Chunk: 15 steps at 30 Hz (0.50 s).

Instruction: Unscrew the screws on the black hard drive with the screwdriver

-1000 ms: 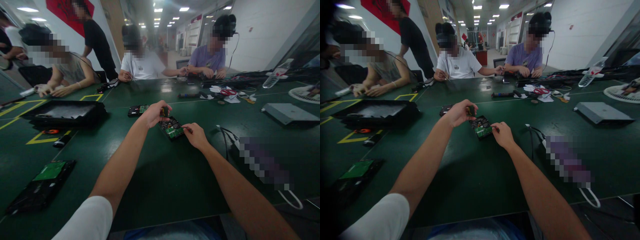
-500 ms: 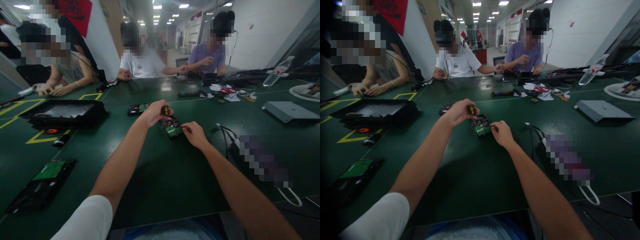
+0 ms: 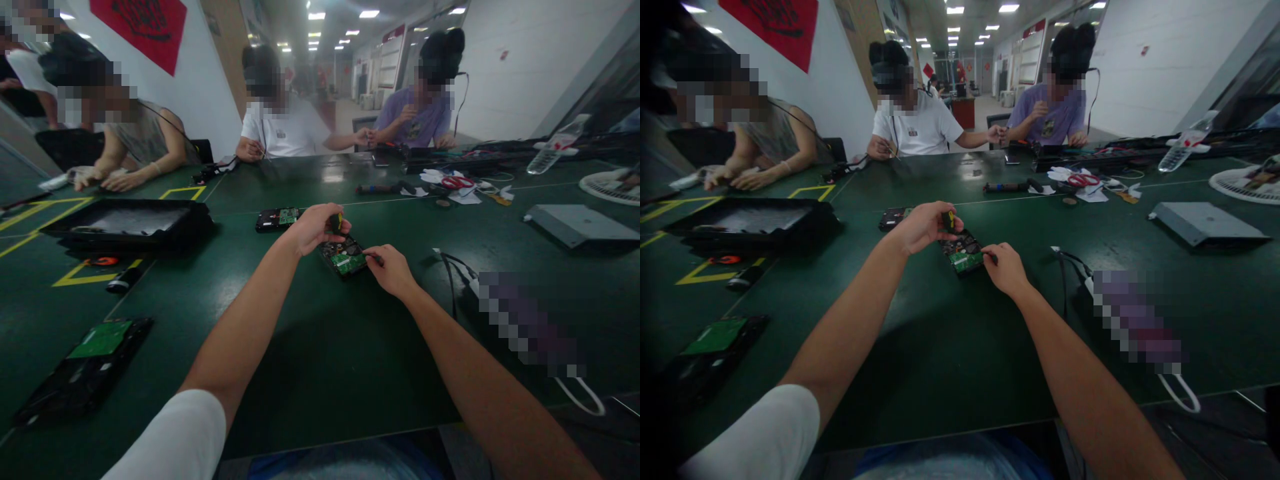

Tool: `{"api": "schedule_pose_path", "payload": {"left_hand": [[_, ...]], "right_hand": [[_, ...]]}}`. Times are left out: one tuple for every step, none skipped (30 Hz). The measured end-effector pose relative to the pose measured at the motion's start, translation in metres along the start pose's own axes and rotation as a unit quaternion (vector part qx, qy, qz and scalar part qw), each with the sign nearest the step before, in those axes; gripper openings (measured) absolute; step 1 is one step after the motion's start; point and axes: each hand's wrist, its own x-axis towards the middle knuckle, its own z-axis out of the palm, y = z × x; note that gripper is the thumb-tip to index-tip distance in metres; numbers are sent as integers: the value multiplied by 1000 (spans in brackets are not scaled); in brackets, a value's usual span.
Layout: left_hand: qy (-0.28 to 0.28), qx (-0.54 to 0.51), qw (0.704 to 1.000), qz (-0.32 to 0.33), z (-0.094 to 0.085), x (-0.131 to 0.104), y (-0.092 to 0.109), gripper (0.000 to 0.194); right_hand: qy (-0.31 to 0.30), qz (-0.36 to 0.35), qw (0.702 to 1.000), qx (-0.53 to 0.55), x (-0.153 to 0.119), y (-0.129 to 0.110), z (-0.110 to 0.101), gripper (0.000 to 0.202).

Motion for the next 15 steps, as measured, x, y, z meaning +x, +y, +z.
{"api": "schedule_pose_path", "payload": {"left_hand": [[-2, -6, 1000, 0, 0, 0, 0, 21], [-4, -11, 1000, 0, 0, 0, 0, 21], [-5, -13, 1000, -1, -1, 0, 0, 20], [-6, -14, 1000, -1, -1, 0, 1, 20], [-4, -11, 1000, -1, -2, 0, 1, 20], [0, -5, 1000, 0, -4, 1, 2, 20], [6, 2, 1000, 3, -5, 1, 2, 21], [13, 10, 1000, 5, -6, 1, 3, 21], [21, 16, 1000, 7, -8, 1, 3, 22], [26, 20, 999, 8, -9, 1, 3, 23], [27, 21, 999, 8, -9, 1, 4, 23], [25, 20, 999, 8, -10, 1, 4, 23], [20, 18, 1000, 7, -9, 0, 4, 22], [15, 16, 1000, 5, -9, 0, 4, 22], [11, 12, 1000, 1, -7, -1, 4, 21]], "right_hand": [[1, -2, 1000, -1, 0, 0, 0, 26], [2, -4, 1000, -1, 0, 1, 0, 25], [1, -3, 1000, -2, 1, 1, 0, 25], [0, -2, 1000, -2, 1, 2, 1, 25], [-2, -3, 1000, -3, 1, 2, 1, 25], [-3, -3, 1000, -5, 2, 3, 1, 25], [-3, -4, 1000, -7, 2, 3, 1, 25], [-3, -4, 1000, -8, 2, 3, 1, 25], [-4, -3, 1000, -9, 2, 3, 1, 25], [-5, -1, 1000, -9, 1, 3, 1, 25], [-7, 2, 1000, -9, 1, 3, 1, 25], [-9, 4, 1000, -8, 1, 3, 1, 25], [-11, 4, 1000, -7, 1, 2, 0, 25], [-12, 4, 1000, -7, 1, 2, 0, 25], [-11, 3, 1000, -7, 0, 2, 0, 25]]}}
